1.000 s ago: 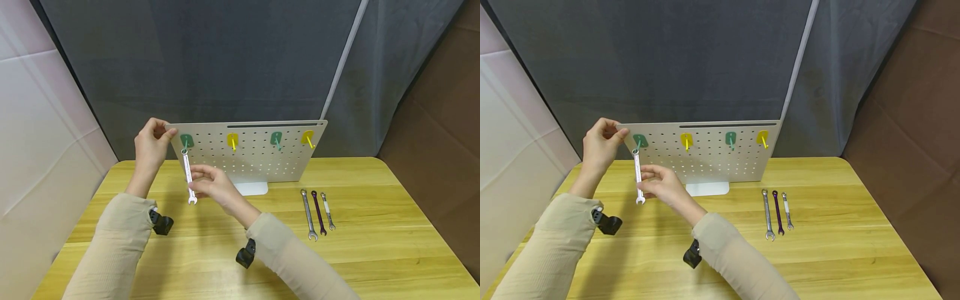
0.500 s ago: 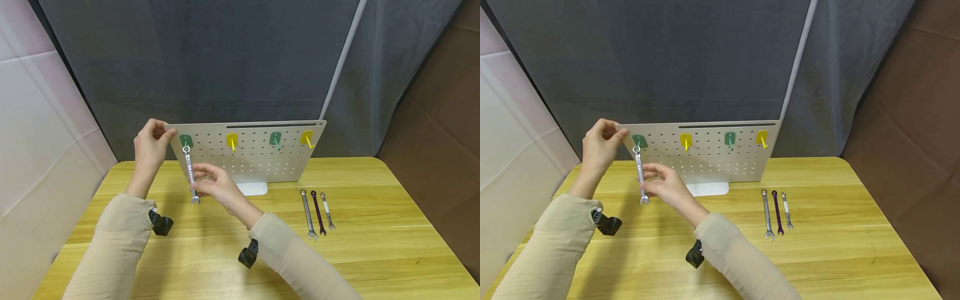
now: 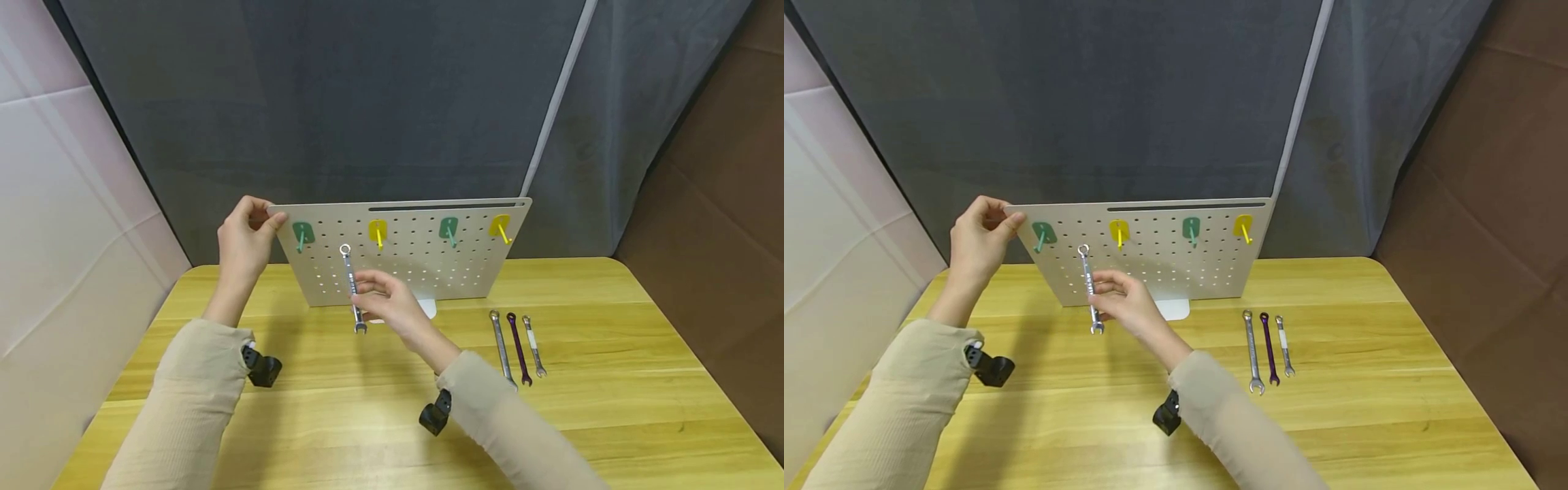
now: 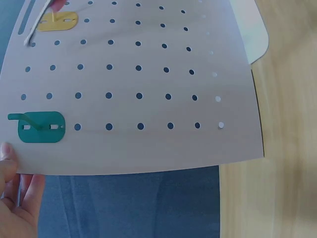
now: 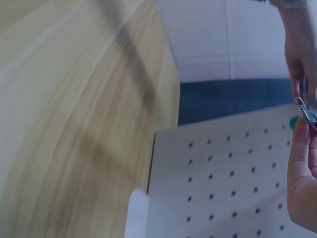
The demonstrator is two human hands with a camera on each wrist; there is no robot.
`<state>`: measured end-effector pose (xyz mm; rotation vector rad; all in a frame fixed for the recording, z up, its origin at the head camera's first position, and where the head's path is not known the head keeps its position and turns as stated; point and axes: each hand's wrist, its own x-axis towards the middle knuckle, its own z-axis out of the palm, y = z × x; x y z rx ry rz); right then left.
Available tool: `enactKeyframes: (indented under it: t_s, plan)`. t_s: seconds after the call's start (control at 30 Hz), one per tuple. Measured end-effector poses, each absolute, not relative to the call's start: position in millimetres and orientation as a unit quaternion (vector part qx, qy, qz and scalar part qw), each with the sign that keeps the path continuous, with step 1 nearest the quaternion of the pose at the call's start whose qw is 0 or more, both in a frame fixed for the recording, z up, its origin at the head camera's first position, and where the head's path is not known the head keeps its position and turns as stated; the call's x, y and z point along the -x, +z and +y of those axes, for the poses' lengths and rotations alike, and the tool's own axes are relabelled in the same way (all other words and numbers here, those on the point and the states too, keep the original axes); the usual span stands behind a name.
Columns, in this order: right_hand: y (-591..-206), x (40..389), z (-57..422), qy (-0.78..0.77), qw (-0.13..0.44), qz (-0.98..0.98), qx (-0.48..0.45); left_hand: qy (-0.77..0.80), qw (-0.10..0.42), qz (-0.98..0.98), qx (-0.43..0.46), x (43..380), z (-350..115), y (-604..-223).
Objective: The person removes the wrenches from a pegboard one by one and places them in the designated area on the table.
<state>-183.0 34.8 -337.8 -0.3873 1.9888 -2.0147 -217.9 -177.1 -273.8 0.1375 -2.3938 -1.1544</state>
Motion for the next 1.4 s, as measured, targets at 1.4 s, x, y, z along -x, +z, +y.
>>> enactKeyframes:
  t_s: [1.4]
  plan:
    - [-412.3,189.5,242.0,-0.595,0.101,0.797,-0.024,-0.429,0.232,-0.871,-0.055,217.6,-177.6,-272.6]
